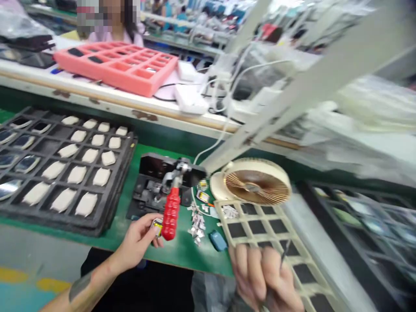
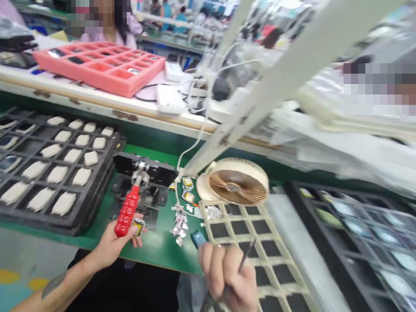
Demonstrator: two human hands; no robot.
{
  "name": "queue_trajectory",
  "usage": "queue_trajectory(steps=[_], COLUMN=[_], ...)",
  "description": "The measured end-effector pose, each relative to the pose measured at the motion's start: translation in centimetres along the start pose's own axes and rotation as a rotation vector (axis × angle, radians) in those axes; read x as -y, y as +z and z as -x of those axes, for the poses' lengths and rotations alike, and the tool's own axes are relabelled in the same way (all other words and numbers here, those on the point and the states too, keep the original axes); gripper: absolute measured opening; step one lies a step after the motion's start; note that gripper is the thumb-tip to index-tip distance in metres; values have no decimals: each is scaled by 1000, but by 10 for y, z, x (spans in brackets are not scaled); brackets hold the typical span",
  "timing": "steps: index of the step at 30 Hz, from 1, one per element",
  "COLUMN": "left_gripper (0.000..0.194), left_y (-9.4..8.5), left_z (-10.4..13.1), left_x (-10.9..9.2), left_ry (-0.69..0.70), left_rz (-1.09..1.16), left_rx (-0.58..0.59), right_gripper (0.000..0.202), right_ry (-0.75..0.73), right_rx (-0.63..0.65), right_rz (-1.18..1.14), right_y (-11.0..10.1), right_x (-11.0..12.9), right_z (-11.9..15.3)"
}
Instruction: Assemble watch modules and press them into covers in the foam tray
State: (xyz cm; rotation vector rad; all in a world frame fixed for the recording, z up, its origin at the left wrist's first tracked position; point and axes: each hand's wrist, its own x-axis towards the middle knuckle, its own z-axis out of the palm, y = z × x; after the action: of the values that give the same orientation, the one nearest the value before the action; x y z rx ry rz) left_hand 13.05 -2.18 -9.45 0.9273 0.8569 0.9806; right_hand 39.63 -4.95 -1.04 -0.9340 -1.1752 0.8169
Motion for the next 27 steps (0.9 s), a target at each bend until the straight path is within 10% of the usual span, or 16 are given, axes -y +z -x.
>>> queue_trajectory(steps=[3,5,16,27], left_gripper=[46,44,47,49], left_y=[-3,-4,-10,-16], left_z=[0,0,5,2], left_x=[5,7,-1,-7], left_ry=[16,18,28,56], left_rz=[-77,-104,-241,-425], left_rx=[40,54,24,61], right_gripper=[22,20,38,16], right_ry=[-173,-301,-331,-149], right_rx=[-501,-619,261,9], right_rz=[444,554,1180,990], right_y=[1,9,29,8], right_x=[-9,-24,-79,-48], right_z=[-40,-52,28,52])
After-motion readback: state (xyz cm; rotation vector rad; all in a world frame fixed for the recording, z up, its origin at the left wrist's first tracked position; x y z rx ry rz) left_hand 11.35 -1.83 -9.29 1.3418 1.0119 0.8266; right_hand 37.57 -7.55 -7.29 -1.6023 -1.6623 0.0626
